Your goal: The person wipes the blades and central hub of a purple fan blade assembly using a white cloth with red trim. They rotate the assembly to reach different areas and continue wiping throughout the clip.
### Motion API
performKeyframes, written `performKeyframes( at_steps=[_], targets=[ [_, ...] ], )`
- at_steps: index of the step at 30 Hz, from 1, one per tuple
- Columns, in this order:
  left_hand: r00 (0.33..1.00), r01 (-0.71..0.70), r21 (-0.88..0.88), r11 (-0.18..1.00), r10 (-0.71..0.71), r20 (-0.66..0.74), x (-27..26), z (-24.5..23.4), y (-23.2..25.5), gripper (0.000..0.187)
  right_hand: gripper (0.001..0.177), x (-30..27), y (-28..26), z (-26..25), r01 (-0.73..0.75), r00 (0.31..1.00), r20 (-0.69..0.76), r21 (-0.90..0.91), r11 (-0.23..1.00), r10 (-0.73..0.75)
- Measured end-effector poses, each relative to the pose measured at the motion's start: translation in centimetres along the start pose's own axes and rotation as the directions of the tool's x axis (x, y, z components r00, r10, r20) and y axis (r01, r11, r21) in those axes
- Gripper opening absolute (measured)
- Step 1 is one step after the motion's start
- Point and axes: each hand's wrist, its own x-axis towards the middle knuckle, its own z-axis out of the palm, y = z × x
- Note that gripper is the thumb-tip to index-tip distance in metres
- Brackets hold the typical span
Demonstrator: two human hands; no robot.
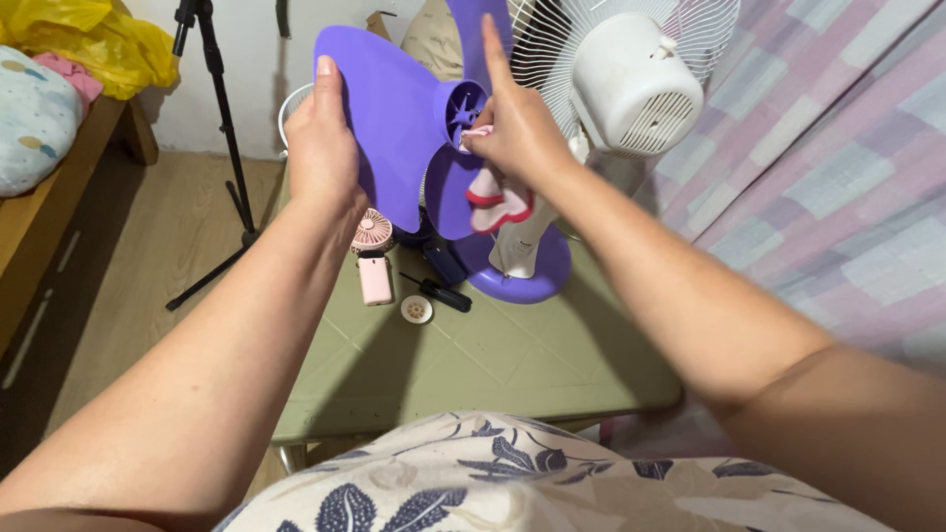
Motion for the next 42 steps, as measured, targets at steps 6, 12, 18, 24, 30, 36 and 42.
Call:
performKeyframes(
  at_steps=[6,12,18,24,30,36,42],
  targets=[
    [0.998,-0.058,0.039,0.998,0.06,-0.034,-0.6,0.4,-0.2,0.052,0.129,-0.3,0.7,4.4,-0.361,0.828,-0.215,0.503,0.785,0.518],
    [0.997,-0.075,0.005,0.997,0.075,0.0,-0.5,0.1,1.5,0.049,0.124,-0.7,0.4,1.9,-0.134,0.978,-0.125,0.255,0.958,0.17],
    [0.997,-0.077,0.024,0.997,0.077,0.011,-0.4,0.3,1.2,0.048,0.116,-0.1,-0.7,0.3,0.092,0.993,-0.071,-0.089,0.992,-0.099],
    [0.985,-0.144,0.134,0.98,0.155,-0.08,-0.5,0.9,0.0,0.054,0.115,0.1,-1.7,4.3,-0.335,0.813,-0.319,0.427,0.84,0.487],
    [0.995,-0.079,-0.099,0.992,0.072,-0.07,0.3,-0.1,1.4,0.051,0.102,0.2,-0.6,1.6,-0.308,0.815,0.0,0.847,0.433,0.58],
    [0.998,0.012,-0.156,0.988,-0.021,-0.054,0.9,-0.8,2.3,0.051,0.096,-0.3,1.1,-2.1,-0.37,0.791,0.314,0.929,0.002,0.526],
    [1.0,0.013,-0.151,0.988,-0.015,-0.014,0.9,-0.5,3.2,0.052,0.095,0.6,1.3,-5.9,-0.446,0.811,0.263,0.856,0.26,0.523]
  ],
)
